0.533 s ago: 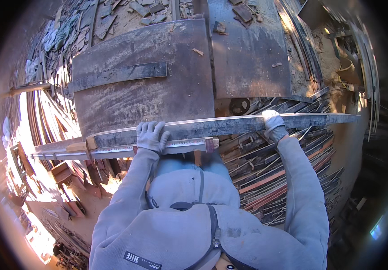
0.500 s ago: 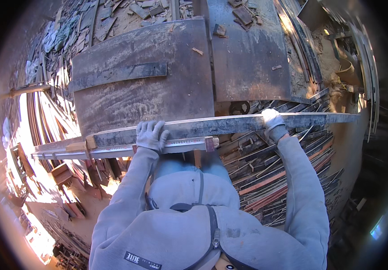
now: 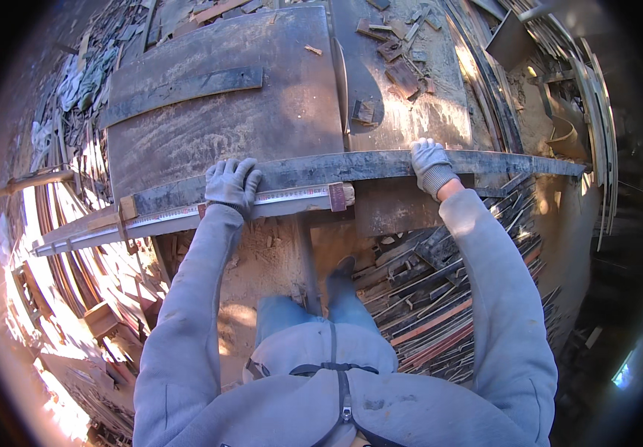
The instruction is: The person repeatedly places wooden planks on a table saw, aligns them with a guide, and pushes them through the blade to cut. Cut pieces are set aside on the table. The person also picks up and moves several cut pieces on the floor.
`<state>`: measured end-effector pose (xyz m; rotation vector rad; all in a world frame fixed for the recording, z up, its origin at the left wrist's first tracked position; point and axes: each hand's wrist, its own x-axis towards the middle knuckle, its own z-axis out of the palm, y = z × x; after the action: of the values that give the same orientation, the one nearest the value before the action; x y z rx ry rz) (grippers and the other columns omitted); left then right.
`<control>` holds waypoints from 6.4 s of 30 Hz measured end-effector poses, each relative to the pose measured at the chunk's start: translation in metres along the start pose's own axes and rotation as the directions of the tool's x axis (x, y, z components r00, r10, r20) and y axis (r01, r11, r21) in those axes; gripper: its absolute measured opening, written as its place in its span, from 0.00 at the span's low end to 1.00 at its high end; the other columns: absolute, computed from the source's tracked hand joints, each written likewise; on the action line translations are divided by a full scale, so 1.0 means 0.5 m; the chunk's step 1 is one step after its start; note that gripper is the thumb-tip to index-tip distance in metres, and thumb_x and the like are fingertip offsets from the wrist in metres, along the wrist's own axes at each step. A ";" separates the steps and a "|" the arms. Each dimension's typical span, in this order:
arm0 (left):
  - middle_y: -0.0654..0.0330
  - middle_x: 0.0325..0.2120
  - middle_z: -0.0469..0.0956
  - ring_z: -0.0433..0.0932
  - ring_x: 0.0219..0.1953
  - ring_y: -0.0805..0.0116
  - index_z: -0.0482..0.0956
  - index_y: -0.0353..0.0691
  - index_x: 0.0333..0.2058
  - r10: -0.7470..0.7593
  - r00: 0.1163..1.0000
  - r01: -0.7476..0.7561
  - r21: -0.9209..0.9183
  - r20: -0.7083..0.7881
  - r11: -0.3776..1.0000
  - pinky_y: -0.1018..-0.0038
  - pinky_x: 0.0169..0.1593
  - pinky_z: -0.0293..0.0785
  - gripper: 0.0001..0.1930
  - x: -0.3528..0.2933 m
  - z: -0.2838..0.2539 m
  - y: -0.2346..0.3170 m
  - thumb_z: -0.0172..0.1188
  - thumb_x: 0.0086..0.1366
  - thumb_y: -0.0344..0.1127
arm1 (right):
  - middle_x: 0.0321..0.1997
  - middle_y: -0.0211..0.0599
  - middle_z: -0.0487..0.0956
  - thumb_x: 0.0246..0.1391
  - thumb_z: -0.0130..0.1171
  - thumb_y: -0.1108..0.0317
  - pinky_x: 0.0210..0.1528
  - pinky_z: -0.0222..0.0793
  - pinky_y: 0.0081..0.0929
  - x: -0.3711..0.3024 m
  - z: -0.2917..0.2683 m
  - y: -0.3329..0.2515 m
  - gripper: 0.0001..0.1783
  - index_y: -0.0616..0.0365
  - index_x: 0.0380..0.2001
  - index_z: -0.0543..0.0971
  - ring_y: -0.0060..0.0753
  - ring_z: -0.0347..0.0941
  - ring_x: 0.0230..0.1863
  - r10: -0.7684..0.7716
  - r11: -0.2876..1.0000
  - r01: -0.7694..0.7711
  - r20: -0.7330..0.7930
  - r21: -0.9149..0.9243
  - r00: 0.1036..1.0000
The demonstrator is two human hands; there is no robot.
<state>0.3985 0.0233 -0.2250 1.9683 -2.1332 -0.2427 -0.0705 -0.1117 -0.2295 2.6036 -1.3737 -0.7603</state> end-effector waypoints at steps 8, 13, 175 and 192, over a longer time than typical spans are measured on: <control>0.58 0.44 0.81 0.78 0.53 0.52 0.83 0.51 0.52 0.027 0.998 -0.025 0.035 -0.048 0.999 0.55 0.62 0.68 0.16 -0.004 0.004 -0.006 0.60 0.74 0.50 | 0.45 0.48 0.85 0.47 0.68 0.66 0.52 0.77 0.45 0.006 0.000 -0.003 0.15 0.57 0.40 0.87 0.50 0.82 0.49 -0.136 0.991 0.136 0.032 0.010 0.990; 0.56 0.48 0.81 0.77 0.56 0.52 0.83 0.51 0.54 -0.034 0.999 0.032 0.057 0.033 0.998 0.55 0.66 0.65 0.18 -0.005 0.006 -0.002 0.58 0.75 0.53 | 0.47 0.49 0.84 0.47 0.69 0.67 0.55 0.77 0.46 -0.001 -0.019 -0.004 0.17 0.61 0.42 0.87 0.52 0.82 0.50 -0.014 0.997 0.016 -0.033 0.069 0.999; 0.60 0.45 0.80 0.80 0.47 0.55 0.82 0.49 0.52 0.451 0.887 -0.458 0.071 0.098 0.886 0.57 0.51 0.77 0.31 -0.486 -0.147 -0.200 0.76 0.45 0.45 | 0.34 0.44 0.76 0.27 0.70 0.71 0.44 0.69 0.47 -0.498 -0.258 -0.181 0.35 0.57 0.47 0.72 0.56 0.75 0.38 -0.315 0.861 0.406 -0.305 0.306 0.899; 0.39 0.70 0.64 0.73 0.64 0.41 0.65 0.39 0.73 -0.467 0.691 0.625 -0.780 0.552 0.003 0.48 0.64 0.76 0.57 -0.595 -0.173 0.237 0.65 0.58 0.79 | 0.40 0.41 0.81 0.48 0.67 0.69 0.48 0.77 0.45 -0.443 -0.314 -0.370 0.14 0.53 0.40 0.80 0.51 0.79 0.46 -0.363 0.869 0.437 -0.298 0.233 0.883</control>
<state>0.3304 0.3325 -0.1257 1.7296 -0.5364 -1.4622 0.0382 0.1520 -0.0661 3.1440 -0.9410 -0.2560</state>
